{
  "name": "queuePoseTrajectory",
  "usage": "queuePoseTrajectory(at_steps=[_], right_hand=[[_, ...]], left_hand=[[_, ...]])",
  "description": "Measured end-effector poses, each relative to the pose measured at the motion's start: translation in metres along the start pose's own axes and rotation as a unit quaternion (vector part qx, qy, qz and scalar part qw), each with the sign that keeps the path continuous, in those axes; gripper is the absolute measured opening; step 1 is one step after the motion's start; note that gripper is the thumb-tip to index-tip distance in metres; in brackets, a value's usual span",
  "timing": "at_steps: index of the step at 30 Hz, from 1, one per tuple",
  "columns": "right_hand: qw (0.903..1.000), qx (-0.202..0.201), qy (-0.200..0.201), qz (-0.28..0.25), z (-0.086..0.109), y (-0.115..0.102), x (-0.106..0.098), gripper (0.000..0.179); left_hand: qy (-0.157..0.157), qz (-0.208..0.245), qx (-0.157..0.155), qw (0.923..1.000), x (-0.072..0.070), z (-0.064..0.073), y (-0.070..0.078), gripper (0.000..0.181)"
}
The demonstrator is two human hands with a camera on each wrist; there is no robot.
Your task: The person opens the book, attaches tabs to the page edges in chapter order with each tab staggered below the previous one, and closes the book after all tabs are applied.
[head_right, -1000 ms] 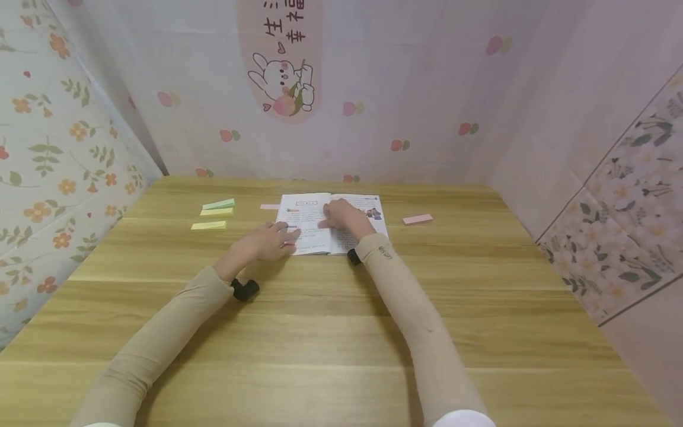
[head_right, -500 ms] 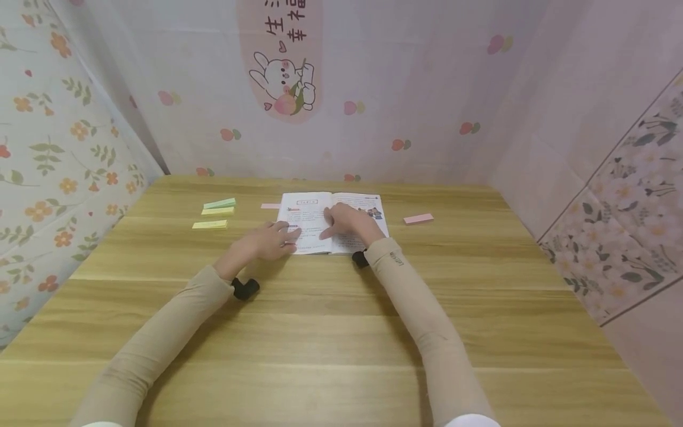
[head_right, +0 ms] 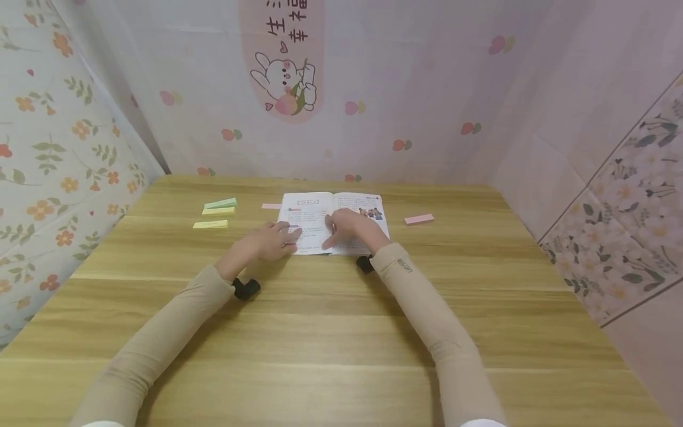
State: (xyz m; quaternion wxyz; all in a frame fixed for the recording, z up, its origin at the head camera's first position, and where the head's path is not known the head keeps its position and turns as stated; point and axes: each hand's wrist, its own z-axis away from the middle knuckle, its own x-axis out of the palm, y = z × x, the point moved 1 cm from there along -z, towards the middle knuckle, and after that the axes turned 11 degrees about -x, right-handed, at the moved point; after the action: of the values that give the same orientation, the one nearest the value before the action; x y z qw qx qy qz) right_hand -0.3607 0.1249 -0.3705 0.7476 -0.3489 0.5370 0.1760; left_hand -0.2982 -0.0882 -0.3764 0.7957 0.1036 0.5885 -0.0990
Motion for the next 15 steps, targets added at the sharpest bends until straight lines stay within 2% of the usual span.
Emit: queuePoseTrajectory(at_steps=[8,15], right_hand=[[0.9996,-0.015,0.023,-0.004,0.006,-0.002,0.006,0.044],[0.9987,-0.027,0.029,-0.032,0.012,0.001,0.009,0.051]], left_hand=[[-0.002,0.001,-0.005,1.0,0.001,-0.001,-0.001,0.057],[-0.006,0.003,-0.006,1.0,0.0,0.0,0.0,0.057]])
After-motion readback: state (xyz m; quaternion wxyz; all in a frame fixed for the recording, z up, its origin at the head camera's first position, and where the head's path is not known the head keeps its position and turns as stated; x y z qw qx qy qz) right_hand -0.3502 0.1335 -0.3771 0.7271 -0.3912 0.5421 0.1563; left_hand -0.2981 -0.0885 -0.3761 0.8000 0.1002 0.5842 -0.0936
